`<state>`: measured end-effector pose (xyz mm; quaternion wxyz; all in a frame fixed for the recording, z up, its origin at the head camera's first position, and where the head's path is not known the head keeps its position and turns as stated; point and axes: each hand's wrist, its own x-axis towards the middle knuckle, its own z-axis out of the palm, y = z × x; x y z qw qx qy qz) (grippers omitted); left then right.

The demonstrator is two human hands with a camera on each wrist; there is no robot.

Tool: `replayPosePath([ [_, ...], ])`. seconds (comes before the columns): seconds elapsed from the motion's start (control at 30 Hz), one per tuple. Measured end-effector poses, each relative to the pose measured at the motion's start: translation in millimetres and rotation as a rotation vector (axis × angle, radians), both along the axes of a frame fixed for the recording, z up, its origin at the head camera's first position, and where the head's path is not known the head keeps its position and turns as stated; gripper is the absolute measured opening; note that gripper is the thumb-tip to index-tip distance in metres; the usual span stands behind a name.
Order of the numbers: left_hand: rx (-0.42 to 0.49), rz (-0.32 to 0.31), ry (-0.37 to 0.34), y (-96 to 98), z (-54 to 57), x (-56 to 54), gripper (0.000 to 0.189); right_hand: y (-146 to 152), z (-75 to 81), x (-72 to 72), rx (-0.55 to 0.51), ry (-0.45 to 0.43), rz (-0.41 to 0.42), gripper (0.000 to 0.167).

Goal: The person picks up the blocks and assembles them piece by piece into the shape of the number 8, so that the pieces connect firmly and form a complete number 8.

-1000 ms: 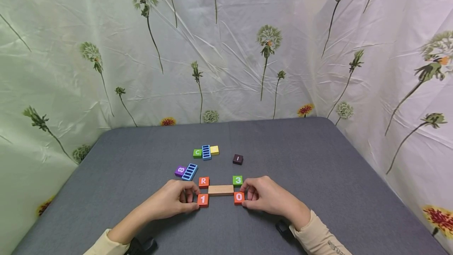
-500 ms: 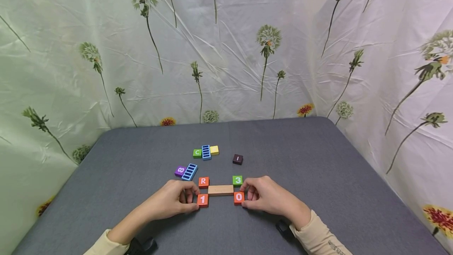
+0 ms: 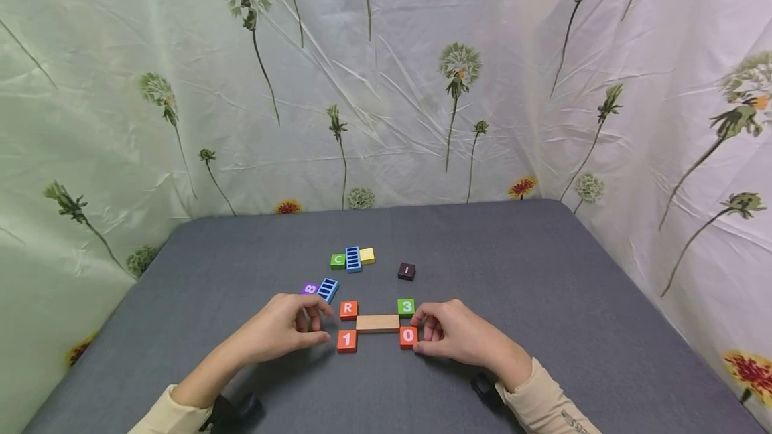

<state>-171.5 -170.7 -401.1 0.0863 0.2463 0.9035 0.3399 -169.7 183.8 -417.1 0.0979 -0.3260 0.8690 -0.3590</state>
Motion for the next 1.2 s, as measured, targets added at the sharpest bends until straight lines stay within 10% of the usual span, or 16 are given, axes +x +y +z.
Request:
replayPosePath([
  [0.47, -0.085, 0.252, 0.082, -26.6, 11.0, -29.1, 0.028, 1, -1.9, -0.2, -0.014, -0.009, -0.002, 0.022],
  [1.2, -0.152, 0.265, 0.048, -34.0, -6.9, -50.9, 0.03, 2, -2.7, -1.5, -0.008, -0.043, -0.011, 0.023],
])
